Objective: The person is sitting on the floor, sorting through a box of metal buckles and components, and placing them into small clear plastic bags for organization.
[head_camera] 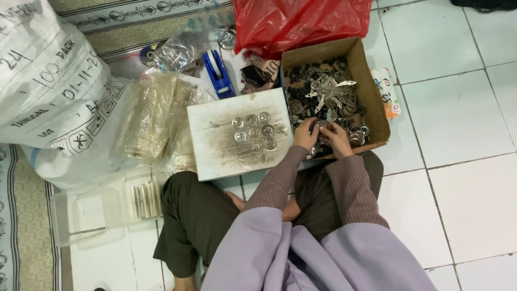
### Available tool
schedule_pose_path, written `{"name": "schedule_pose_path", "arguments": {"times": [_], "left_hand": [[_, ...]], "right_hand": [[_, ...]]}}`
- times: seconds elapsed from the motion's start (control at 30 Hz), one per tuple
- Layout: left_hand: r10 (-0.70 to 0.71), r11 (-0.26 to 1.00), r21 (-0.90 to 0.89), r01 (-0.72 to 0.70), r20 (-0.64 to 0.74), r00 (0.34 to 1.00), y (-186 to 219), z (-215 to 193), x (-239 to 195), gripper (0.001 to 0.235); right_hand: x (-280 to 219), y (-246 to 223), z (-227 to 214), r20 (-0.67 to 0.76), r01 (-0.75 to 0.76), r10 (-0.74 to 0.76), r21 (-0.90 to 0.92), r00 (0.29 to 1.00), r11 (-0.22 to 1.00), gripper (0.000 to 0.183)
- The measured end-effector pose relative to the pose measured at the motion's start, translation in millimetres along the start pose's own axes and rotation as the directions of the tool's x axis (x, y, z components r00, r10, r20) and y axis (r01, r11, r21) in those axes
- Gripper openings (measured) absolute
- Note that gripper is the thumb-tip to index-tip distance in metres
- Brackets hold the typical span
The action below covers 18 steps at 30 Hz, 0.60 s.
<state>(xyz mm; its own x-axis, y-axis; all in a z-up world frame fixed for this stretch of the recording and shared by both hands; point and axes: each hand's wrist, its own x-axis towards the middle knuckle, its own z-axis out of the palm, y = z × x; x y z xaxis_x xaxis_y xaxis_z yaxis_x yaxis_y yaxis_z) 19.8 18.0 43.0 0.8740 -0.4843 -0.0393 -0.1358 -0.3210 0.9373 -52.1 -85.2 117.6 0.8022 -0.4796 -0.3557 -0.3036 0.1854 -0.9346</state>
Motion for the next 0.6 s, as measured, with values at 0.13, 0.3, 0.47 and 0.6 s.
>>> {"name": "schedule_pose_path", "arguments": {"times": [0.13,0.3,0.47,0.6], "left_hand": [[-0.058,0.998,-0.027,0.058,-0.008,0.998,-3,-2,-1,0.033],[-0.12,0.99,-0.079,0.112,-0.101,0.988,1,-6,0,0.029],[-0.084,0.993,-0.09,0.074,-0.124,0.989,17,-19,-5,0.029],[-0.03,0.998,-0.058,0.026,-0.065,0.997,18,-20,-8,0.028]], "right_hand": [[18,27,-14,0.015,-0.028,0.028,0.005,0.999,1.0,0.036],[12,21,-12,-0.077,0.022,-0.017,0.066,0.997,0.998,0.03],[6,16,-9,-0.012,0.12,-0.121,-0.057,0.993,0.991,0.039],[20,38,-14,0.027,0.202,-0.2,-0.078,0.979,0.976,0.037]]}}
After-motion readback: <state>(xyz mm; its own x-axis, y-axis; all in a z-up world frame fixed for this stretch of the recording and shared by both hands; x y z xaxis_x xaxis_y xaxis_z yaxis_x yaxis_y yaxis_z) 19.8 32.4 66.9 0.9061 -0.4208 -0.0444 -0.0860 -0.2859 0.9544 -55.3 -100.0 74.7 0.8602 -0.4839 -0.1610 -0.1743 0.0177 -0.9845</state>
